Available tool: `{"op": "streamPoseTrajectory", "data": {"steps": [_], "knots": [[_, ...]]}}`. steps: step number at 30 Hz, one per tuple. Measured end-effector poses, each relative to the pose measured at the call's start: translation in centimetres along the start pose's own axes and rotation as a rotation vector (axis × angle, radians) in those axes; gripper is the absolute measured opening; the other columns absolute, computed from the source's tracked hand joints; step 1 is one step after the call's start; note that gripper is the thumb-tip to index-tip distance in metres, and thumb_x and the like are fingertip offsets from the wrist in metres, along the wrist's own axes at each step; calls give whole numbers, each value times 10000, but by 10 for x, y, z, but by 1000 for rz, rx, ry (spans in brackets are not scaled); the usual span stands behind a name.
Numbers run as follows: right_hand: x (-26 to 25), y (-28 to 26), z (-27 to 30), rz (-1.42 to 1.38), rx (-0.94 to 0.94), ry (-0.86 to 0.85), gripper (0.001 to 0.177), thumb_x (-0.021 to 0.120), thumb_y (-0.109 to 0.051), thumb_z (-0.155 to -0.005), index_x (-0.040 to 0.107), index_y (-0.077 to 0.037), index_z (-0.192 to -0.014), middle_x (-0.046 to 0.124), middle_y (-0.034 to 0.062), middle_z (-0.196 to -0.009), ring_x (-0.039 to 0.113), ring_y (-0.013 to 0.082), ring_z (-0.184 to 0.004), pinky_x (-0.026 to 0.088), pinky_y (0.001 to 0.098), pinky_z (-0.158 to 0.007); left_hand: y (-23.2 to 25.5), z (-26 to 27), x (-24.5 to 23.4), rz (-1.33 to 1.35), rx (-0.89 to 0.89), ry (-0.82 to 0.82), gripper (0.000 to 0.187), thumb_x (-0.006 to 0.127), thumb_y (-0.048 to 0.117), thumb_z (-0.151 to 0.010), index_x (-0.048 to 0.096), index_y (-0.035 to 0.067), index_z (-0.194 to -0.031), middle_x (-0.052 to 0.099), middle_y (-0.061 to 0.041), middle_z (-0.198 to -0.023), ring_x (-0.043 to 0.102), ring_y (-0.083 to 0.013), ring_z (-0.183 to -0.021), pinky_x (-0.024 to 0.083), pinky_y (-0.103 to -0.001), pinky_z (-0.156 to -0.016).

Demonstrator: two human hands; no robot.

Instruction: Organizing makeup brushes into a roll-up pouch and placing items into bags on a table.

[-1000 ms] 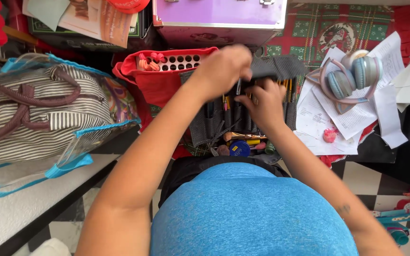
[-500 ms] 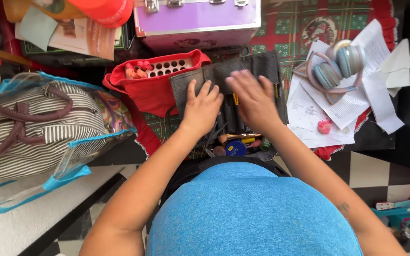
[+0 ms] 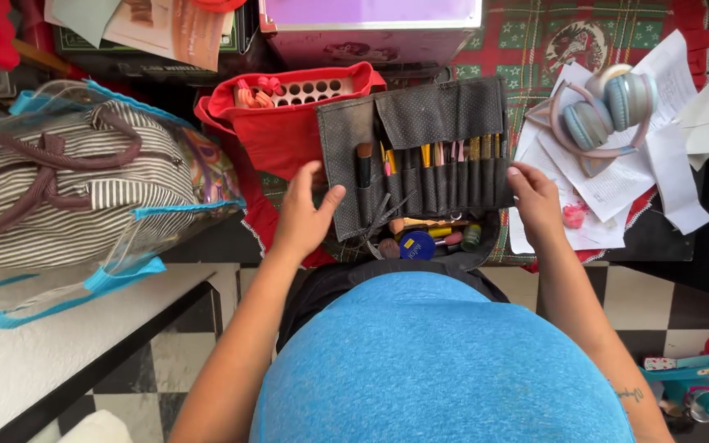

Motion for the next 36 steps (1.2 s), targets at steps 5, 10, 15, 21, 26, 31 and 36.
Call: {"op": "streamPoseTrajectory", "data": {"steps": [5,10,15,21,26,31,36], "knots": [[13,-24,17,94,-133,16,387,718,-132,-970,590,-5,-1313,679,146,-1176,661,176,-1005,532,300,-858,5,3,16,-25,-17,-27,541,712,361,-980,542,-28,-1314,624,-235,-1264,618,-398,-1176,492,-453,-987],[39,-103,87,665,-648,276,460,724,-29,-885,558,13,-1312,627,210,-1181,655,320,-1043,531,387,-889,2,9,19,-119,4,11,518,739,305,-952,540,-40,-1282,592,-239,-1246,588,-417,-1168,482,-459,-987],[97,-118,123,593,-941,-56,181,678,-9,-978,682,-17,-1158,679,135,-1090,679,317,-999,553,413,-881,55,23,-2,-241,157,340,316,724,206,-1027,571,12,-1224,575,-143,-1130,566,-339,-1100,463,-448,-1012],[207,-139,130,489,-708,-506,245,711,-151,-968,708,2,-1159,705,123,-987,688,174,-781,554,311,-676,5,21,31,-1,-252,176,595,844,293,-812,527,-37,-1192,644,-216,-1101,645,-368,-1027,502,-452,-882],[245,-101,83,326,-306,-402,281,798,-198,-886,707,24,-1032,715,65,-769,670,122,-647,533,295,-582,6,27,46,83,-305,51,493,861,235,-777,598,-10,-1115,754,-210,-1031,747,-351,-972,574,-428,-821],[250,-93,74,344,-477,-282,312,882,-200,-805,742,41,-946,737,75,-768,665,112,-669,554,278,-616,-3,25,44,101,-254,112,426,896,152,-726,650,-1,-1038,774,-190,-954,771,-332,-890,578,-401,-755],[254,-85,70,477,-425,-287,323,871,-208,-802,723,50,-928,736,87,-751,706,109,-661,581,288,-635,-1,23,47,150,-291,133,349,879,117,-733,680,16,-1001,789,-150,-918,796,-271,-855,589,-384,-720]]}}
Point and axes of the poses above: each hand's wrist, its own z-axis away from the middle knuckle, its own x-axis out of the palm, y = z × x, the point moved 8 cm from there along -z, towards the middle knuckle
